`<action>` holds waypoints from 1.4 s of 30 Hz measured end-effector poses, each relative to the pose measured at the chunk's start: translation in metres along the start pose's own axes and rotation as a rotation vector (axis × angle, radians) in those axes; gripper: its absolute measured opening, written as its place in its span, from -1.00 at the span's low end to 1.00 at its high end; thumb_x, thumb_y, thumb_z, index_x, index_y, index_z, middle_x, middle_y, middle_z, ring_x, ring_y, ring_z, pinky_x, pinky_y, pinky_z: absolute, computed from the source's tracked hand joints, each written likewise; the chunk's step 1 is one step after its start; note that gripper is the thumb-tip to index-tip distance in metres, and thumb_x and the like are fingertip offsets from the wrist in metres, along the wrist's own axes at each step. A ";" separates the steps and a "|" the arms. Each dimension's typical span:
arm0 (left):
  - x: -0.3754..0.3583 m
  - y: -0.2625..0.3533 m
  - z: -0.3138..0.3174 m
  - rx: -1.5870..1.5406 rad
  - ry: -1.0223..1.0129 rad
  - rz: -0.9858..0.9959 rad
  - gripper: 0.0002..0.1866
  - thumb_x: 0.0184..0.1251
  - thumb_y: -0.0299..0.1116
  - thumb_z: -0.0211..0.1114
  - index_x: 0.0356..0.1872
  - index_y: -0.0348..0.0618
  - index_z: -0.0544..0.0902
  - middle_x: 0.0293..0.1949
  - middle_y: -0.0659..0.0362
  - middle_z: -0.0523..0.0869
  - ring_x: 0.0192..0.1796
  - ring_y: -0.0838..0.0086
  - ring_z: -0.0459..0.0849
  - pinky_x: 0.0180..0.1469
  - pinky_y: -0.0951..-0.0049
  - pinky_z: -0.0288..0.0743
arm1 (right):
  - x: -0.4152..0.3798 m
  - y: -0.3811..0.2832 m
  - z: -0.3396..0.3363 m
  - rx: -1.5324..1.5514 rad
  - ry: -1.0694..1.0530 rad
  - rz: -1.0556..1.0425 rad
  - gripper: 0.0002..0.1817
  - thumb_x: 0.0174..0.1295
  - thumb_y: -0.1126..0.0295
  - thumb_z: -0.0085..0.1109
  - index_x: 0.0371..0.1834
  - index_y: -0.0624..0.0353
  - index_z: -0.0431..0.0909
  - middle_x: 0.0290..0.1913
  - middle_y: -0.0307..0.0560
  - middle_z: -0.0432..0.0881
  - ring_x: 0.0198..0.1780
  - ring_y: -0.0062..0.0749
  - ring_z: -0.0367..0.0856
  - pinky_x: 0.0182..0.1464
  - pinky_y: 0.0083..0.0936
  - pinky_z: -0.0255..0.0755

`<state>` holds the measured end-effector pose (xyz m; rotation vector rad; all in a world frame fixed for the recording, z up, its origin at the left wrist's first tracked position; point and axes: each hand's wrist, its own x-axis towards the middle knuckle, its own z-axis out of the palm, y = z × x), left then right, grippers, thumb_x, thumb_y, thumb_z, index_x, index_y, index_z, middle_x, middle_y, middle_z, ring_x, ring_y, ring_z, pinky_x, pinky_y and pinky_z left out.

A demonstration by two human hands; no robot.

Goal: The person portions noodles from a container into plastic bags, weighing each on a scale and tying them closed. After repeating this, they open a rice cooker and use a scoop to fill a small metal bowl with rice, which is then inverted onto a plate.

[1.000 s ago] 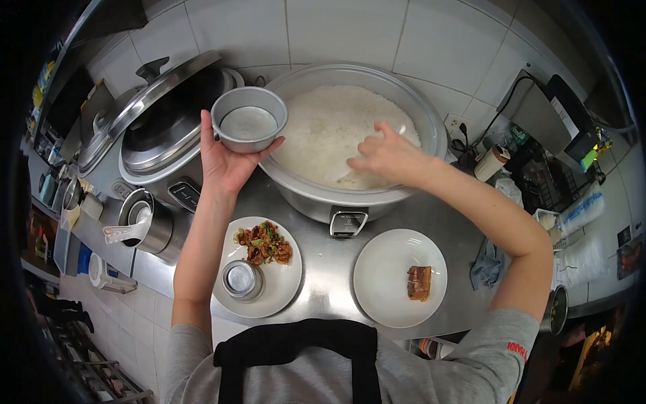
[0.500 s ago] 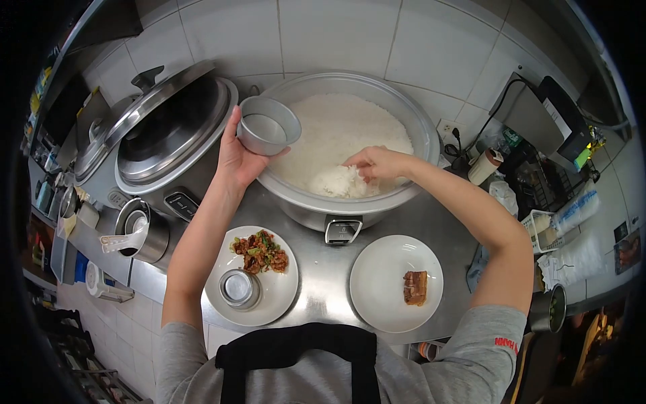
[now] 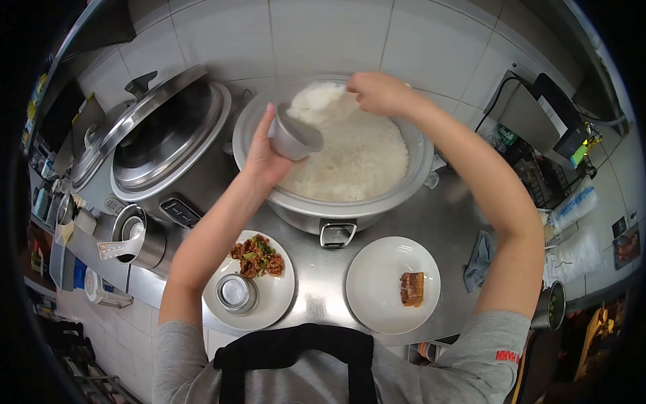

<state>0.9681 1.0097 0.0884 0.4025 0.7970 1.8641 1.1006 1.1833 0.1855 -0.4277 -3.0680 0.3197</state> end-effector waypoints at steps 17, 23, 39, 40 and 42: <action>-0.004 0.019 -0.005 -0.179 0.075 0.066 0.03 -0.02 0.16 0.31 0.34 -0.18 -0.04 0.35 -0.04 0.05 0.41 0.08 -0.05 0.34 -0.16 -0.34 | 0.005 0.033 0.103 -0.538 0.318 0.053 -0.55 -0.05 0.62 0.02 0.00 0.07 0.48 -0.41 -0.03 0.61 -0.31 -0.22 0.61 -0.10 -0.21 0.24; -0.004 0.026 -0.008 -0.218 0.044 0.035 -0.09 0.01 0.06 0.33 0.31 -0.13 0.07 0.33 -0.01 0.11 0.39 0.08 0.03 0.33 -0.23 -0.27 | -0.005 0.008 0.114 -0.469 0.186 -0.188 -0.56 -0.08 0.60 0.05 -0.04 0.08 0.50 -0.48 -0.11 0.56 -0.34 -0.28 0.56 -0.08 -0.24 0.19; -0.015 0.034 -0.023 -0.168 0.027 0.047 -0.07 -0.01 0.08 0.36 0.30 -0.13 0.09 0.33 0.01 0.14 0.39 0.07 0.04 0.32 -0.22 -0.34 | -0.025 0.025 0.106 0.127 -0.319 0.079 -0.50 0.01 0.50 0.00 0.11 0.06 0.48 -0.41 -0.02 0.62 -0.34 -0.33 0.59 -0.16 -0.35 0.37; -0.016 0.035 -0.022 -0.202 0.042 0.023 -0.15 0.04 0.06 0.33 0.29 -0.10 0.14 0.33 0.03 0.17 0.39 0.09 0.06 0.33 -0.22 -0.37 | -0.026 0.025 0.111 0.257 -0.399 0.031 -0.49 0.02 0.50 0.00 0.14 0.13 0.44 -0.47 -0.08 0.58 -0.42 -0.43 0.52 -0.27 -0.45 0.38; -0.018 0.034 -0.022 -0.193 0.041 0.025 -0.14 0.04 0.06 0.33 0.29 -0.10 0.14 0.33 0.03 0.16 0.39 0.08 0.05 0.33 -0.22 -0.38 | -0.030 0.019 0.111 0.385 -0.481 -0.020 -0.47 0.03 0.51 0.01 0.17 0.21 0.40 -0.52 -0.14 0.55 -0.51 -0.53 0.44 -0.37 -0.56 0.38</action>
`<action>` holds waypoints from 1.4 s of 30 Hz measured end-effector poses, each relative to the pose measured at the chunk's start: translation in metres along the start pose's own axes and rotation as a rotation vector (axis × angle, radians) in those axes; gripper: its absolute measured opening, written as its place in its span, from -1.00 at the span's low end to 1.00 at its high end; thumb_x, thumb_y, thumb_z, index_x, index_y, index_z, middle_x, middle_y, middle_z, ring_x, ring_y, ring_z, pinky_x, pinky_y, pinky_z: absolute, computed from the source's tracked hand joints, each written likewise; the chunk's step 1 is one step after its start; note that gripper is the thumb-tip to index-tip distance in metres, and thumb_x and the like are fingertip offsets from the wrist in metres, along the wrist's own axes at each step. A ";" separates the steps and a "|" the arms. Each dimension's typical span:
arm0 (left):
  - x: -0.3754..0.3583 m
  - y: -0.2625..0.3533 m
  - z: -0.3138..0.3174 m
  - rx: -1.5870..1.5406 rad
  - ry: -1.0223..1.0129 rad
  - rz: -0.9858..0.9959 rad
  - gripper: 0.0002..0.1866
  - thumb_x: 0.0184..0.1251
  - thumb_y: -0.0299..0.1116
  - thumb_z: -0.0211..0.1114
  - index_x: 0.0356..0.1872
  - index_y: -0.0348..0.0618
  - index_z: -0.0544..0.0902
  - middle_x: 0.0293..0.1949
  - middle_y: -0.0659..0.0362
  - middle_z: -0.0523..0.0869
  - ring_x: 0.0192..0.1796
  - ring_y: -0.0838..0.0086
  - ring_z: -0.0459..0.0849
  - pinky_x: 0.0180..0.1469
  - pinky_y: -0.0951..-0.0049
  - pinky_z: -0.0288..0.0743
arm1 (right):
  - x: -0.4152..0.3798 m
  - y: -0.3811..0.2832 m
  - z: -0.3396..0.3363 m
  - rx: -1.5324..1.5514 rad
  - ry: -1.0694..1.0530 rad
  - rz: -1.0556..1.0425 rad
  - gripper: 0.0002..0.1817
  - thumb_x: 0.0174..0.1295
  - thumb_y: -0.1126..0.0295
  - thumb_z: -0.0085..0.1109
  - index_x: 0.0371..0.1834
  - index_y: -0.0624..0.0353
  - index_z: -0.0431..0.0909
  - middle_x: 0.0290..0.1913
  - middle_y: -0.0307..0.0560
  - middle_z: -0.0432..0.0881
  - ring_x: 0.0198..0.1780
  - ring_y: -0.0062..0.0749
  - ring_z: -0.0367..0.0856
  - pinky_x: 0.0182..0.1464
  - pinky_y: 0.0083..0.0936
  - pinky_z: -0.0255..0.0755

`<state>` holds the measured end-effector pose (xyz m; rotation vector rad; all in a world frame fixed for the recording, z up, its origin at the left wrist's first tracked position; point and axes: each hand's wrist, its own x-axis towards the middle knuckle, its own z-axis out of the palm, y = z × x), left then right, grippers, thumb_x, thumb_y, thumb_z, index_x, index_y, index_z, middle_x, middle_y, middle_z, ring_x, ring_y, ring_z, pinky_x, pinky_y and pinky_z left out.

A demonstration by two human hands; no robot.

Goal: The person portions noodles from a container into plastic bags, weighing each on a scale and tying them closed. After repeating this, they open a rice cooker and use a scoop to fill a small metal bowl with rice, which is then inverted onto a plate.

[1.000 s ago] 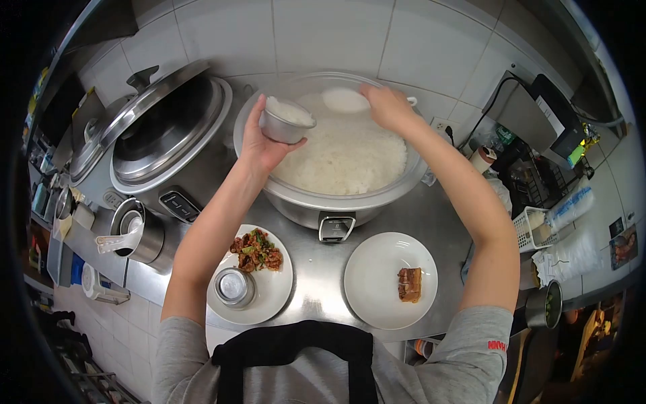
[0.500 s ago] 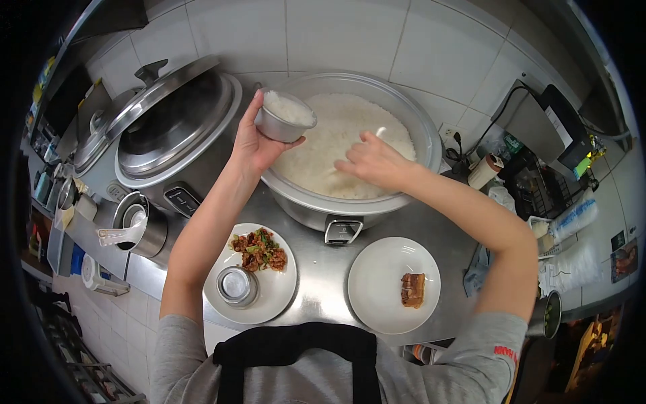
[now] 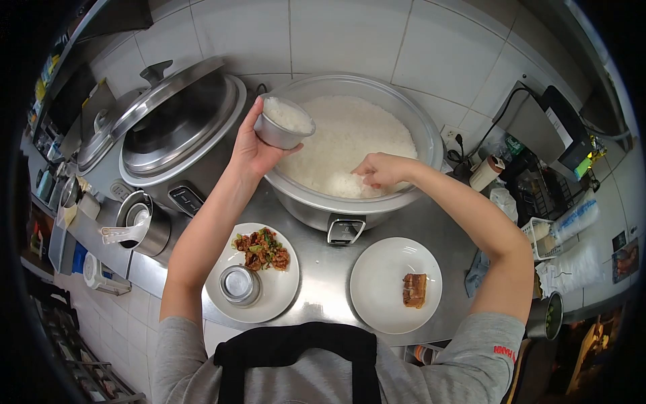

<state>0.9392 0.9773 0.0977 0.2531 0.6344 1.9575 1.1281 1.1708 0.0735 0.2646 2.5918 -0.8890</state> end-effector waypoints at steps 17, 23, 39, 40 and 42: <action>0.012 -0.045 0.027 -0.065 -0.018 -0.090 -0.09 0.06 0.27 0.16 0.33 -0.07 0.11 0.36 0.04 0.12 0.39 0.08 0.04 0.32 -0.21 -0.34 | -0.017 -0.091 -0.038 -0.629 0.697 -0.004 -0.54 -0.06 0.67 -0.01 0.03 0.33 0.36 -0.29 0.24 0.57 -0.16 0.04 0.55 -0.13 -0.17 0.41; 0.021 -0.041 0.021 0.003 -0.018 -0.080 -0.04 0.05 0.40 0.01 0.35 -0.06 0.06 0.36 -0.01 0.09 0.40 0.01 -0.02 0.31 -0.20 -0.40 | -0.012 -0.078 -0.010 -0.547 0.671 -0.223 -0.43 0.03 0.66 -0.05 0.21 0.30 0.21 -0.19 0.20 0.49 -0.14 0.04 0.53 -0.16 -0.22 0.42; 0.012 -0.016 0.013 0.081 -0.132 -0.105 -0.21 0.11 0.29 0.06 0.28 0.00 0.23 0.31 0.04 0.23 0.35 0.10 0.16 0.27 -0.19 -0.09 | -0.036 -0.095 -0.016 -0.493 0.859 -0.260 -0.34 0.02 0.65 -0.14 0.31 0.18 0.13 -0.18 0.20 0.46 -0.17 0.02 0.52 -0.08 -0.24 0.43; 0.012 -0.016 0.012 0.115 -0.155 -0.099 -0.23 0.11 0.28 0.08 0.26 0.01 0.26 0.29 0.05 0.26 0.33 0.10 0.18 0.26 -0.19 -0.06 | -0.037 -0.094 -0.027 -0.448 0.899 -0.202 -0.35 0.03 0.65 -0.14 0.31 0.20 0.14 -0.18 0.24 0.46 -0.15 0.03 0.52 -0.06 -0.23 0.43; 0.011 -0.019 0.014 0.134 -0.150 -0.123 -0.24 0.11 0.26 0.10 0.25 0.01 0.28 0.28 0.06 0.28 0.32 0.10 0.21 0.24 -0.20 -0.04 | -0.037 -0.091 -0.025 -0.396 0.942 -0.137 -0.36 0.03 0.64 -0.14 0.30 0.21 0.15 -0.18 0.27 0.47 -0.12 0.04 0.53 -0.04 -0.23 0.43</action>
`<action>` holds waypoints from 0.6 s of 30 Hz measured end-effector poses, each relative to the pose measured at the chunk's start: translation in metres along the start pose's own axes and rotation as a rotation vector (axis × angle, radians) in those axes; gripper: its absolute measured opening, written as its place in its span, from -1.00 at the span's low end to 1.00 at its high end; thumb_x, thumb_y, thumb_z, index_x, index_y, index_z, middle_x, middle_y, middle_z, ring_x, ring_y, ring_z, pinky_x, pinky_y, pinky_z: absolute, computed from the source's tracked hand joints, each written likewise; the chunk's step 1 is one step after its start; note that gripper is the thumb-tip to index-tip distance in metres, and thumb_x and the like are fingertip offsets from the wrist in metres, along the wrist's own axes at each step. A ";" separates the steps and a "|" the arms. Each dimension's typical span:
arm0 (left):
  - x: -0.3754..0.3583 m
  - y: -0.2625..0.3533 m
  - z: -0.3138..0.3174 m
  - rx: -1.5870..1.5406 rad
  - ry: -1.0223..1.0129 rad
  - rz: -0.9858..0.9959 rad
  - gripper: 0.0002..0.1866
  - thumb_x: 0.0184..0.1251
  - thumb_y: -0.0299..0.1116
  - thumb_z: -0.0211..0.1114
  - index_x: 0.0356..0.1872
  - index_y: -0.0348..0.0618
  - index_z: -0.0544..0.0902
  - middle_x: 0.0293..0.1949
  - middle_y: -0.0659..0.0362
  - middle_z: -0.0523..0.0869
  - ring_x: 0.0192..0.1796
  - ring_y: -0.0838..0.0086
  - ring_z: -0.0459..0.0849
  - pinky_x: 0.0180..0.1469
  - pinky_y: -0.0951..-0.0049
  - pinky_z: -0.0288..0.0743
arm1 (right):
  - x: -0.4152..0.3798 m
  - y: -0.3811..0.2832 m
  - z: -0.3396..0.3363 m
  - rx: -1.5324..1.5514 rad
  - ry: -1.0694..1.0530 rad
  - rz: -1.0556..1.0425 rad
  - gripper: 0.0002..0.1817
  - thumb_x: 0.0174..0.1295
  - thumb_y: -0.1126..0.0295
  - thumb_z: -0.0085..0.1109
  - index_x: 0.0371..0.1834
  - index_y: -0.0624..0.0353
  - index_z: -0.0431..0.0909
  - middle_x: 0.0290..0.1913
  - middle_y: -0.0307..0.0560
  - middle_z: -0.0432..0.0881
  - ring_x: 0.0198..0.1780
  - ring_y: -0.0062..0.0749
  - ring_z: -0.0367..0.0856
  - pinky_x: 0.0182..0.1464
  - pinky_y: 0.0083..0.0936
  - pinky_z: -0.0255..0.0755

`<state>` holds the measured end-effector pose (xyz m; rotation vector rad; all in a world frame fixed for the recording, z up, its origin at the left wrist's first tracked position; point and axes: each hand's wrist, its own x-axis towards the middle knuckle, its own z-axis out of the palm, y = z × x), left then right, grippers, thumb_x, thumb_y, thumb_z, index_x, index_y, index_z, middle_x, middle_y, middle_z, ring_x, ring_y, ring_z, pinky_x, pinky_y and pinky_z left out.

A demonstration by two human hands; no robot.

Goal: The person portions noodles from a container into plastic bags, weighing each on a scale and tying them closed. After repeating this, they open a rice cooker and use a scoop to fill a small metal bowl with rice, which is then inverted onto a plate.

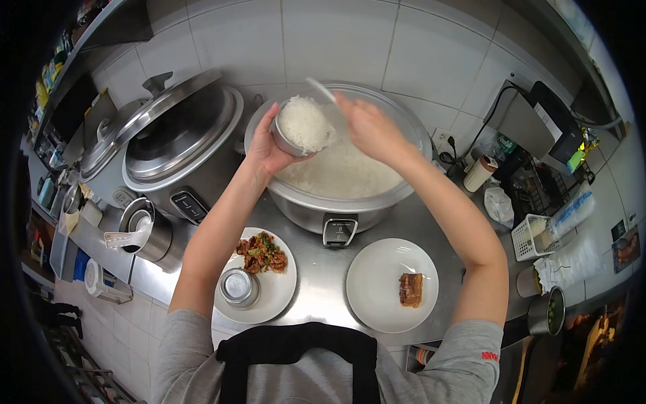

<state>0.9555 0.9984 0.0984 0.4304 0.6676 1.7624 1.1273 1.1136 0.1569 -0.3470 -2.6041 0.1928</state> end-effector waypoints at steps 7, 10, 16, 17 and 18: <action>0.010 -0.005 0.006 -0.010 0.141 -0.085 -0.20 0.07 0.23 0.15 0.27 -0.02 0.24 0.30 0.05 0.24 0.32 0.10 0.20 0.27 -0.22 -0.17 | -0.023 -0.038 0.027 -0.239 -0.224 0.047 -0.41 0.06 0.62 -0.12 0.26 0.21 0.19 -0.16 0.24 0.49 -0.20 0.12 0.55 -0.12 -0.18 0.46; 0.005 -0.006 0.002 0.006 0.124 -0.016 -0.17 0.05 0.24 0.16 0.28 -0.03 0.21 0.30 0.04 0.23 0.33 0.09 0.18 0.28 -0.21 -0.18 | -0.014 0.001 0.038 -0.081 -0.052 -0.096 -0.43 0.04 0.64 -0.10 0.22 0.16 0.26 -0.24 0.18 0.52 -0.27 0.08 0.57 -0.20 -0.17 0.47; -0.002 0.008 -0.006 -0.052 0.115 0.033 -0.14 0.03 0.24 0.19 0.30 -0.04 0.17 0.31 0.05 0.21 0.33 0.09 0.17 0.28 -0.19 -0.16 | -0.026 0.070 0.050 -0.234 -0.099 0.100 -0.68 -0.01 0.59 0.00 -0.12 0.15 0.48 -0.40 0.07 0.58 -0.23 -0.08 0.57 -0.16 -0.12 0.29; -0.003 0.010 -0.004 -0.055 0.119 0.042 -0.13 0.03 0.25 0.19 0.30 -0.04 0.17 0.31 0.05 0.21 0.33 0.09 0.17 0.28 -0.18 -0.16 | -0.031 0.066 0.050 -0.493 -0.212 -0.013 -0.76 0.01 0.58 0.00 -0.22 0.16 0.51 -0.40 0.06 0.59 -0.24 -0.12 0.57 -0.14 -0.19 0.22; -0.004 0.012 -0.004 -0.055 0.120 0.045 -0.13 0.03 0.25 0.19 0.30 -0.04 0.17 0.31 0.05 0.21 0.33 0.09 0.17 0.28 -0.18 -0.16 | -0.035 0.063 0.048 -0.492 -0.212 -0.016 -0.76 0.01 0.58 0.00 -0.22 0.16 0.51 -0.40 0.06 0.59 -0.24 -0.12 0.57 -0.14 -0.19 0.22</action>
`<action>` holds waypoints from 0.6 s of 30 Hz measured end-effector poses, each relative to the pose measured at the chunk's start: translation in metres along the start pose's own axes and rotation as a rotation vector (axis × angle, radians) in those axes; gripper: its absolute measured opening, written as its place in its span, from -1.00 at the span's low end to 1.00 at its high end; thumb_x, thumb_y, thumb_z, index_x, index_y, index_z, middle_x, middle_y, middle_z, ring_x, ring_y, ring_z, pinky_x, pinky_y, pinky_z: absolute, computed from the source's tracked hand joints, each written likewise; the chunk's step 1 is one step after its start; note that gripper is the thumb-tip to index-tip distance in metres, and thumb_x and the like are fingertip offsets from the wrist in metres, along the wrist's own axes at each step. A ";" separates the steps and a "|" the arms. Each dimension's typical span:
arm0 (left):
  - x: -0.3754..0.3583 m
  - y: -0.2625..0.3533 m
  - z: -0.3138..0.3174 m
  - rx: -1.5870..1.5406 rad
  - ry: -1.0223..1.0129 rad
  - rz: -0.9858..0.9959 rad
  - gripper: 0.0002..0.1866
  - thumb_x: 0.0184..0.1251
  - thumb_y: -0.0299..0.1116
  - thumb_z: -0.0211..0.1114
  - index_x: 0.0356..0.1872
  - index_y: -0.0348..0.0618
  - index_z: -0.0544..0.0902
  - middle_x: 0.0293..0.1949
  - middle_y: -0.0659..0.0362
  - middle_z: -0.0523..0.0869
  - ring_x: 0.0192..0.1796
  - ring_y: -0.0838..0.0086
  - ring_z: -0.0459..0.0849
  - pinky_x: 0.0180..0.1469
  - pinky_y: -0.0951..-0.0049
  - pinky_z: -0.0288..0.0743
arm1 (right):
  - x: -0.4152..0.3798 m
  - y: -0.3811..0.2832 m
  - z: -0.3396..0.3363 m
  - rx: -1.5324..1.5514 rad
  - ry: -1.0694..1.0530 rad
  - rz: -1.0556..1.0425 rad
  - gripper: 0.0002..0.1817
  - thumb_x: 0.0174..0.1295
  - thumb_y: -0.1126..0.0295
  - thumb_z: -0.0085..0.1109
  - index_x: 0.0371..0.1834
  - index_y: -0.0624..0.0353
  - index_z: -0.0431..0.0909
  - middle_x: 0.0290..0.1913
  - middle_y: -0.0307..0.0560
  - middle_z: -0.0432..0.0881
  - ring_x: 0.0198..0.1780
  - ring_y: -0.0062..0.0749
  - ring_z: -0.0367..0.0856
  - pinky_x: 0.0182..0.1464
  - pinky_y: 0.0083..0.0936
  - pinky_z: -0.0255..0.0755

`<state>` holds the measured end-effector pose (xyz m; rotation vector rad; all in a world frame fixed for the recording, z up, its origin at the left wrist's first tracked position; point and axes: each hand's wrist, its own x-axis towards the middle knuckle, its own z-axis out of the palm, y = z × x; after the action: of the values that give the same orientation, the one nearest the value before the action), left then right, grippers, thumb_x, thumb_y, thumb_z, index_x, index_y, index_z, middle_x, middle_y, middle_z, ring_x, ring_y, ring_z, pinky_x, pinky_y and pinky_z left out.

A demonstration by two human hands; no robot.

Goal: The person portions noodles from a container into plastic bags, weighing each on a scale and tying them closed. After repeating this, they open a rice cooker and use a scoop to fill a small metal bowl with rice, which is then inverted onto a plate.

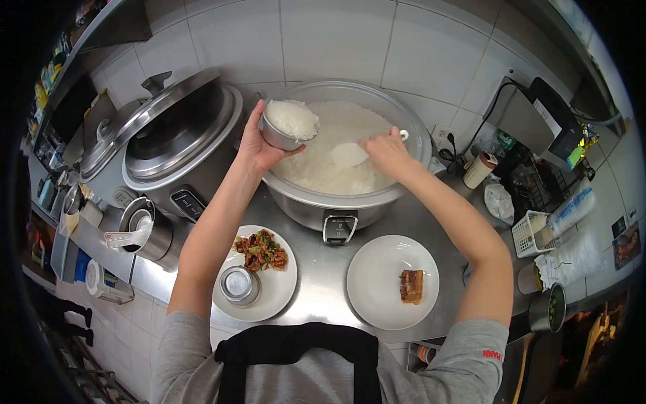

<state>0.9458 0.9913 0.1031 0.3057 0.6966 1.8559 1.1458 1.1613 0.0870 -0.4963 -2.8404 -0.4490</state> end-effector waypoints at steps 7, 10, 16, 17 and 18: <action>-0.008 0.003 -0.004 0.009 -0.037 -0.030 -0.21 0.07 0.20 0.19 0.27 0.00 0.23 0.30 0.05 0.23 0.33 0.07 0.18 0.26 -0.23 -0.07 | -0.023 0.033 -0.017 0.408 -0.272 -0.254 -0.65 0.06 0.56 -0.02 -0.06 0.11 0.57 -0.49 -0.02 0.59 -0.35 -0.24 0.54 -0.04 -0.34 0.14; -0.004 0.002 -0.004 -0.003 -0.013 -0.024 -0.21 0.08 0.20 0.18 0.27 0.00 0.23 0.31 0.05 0.23 0.34 0.07 0.17 0.26 -0.23 -0.09 | -0.018 0.038 -0.019 0.710 -0.454 -0.164 -0.62 0.10 0.53 -0.03 0.01 0.11 0.55 -0.54 -0.11 0.56 -0.41 -0.42 0.49 -0.16 -0.43 0.26; -0.003 -0.003 -0.003 0.007 0.017 -0.008 -0.15 0.05 0.24 0.17 0.30 -0.02 0.17 0.31 0.04 0.20 0.35 0.09 0.14 0.29 -0.17 -0.17 | 0.009 0.063 -0.027 1.057 -0.612 0.094 -0.69 0.18 0.50 -0.08 -0.03 0.18 0.54 -0.52 -0.27 0.46 -0.47 -0.66 0.37 -0.44 -0.65 0.31; -0.003 -0.004 -0.002 0.016 0.017 -0.013 -0.15 0.05 0.25 0.17 0.30 -0.02 0.17 0.31 0.04 0.20 0.35 0.09 0.14 0.29 -0.17 -0.18 | 0.015 0.068 -0.032 1.068 -0.539 0.164 -0.70 0.19 0.50 -0.10 -0.04 0.21 0.53 -0.50 -0.26 0.46 -0.50 -0.66 0.36 -0.44 -0.69 0.30; -0.002 -0.006 -0.002 0.019 0.014 -0.012 -0.15 0.05 0.25 0.17 0.30 -0.02 0.17 0.31 0.04 0.20 0.35 0.09 0.14 0.29 -0.17 -0.18 | 0.019 0.064 -0.040 1.069 -0.535 0.164 -0.70 0.19 0.50 -0.10 -0.04 0.21 0.53 -0.50 -0.26 0.46 -0.50 -0.66 0.36 -0.44 -0.69 0.30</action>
<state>0.9506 0.9906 0.0983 0.3009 0.7249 1.8427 1.1577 1.2106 0.1461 -0.6390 -2.8926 1.3387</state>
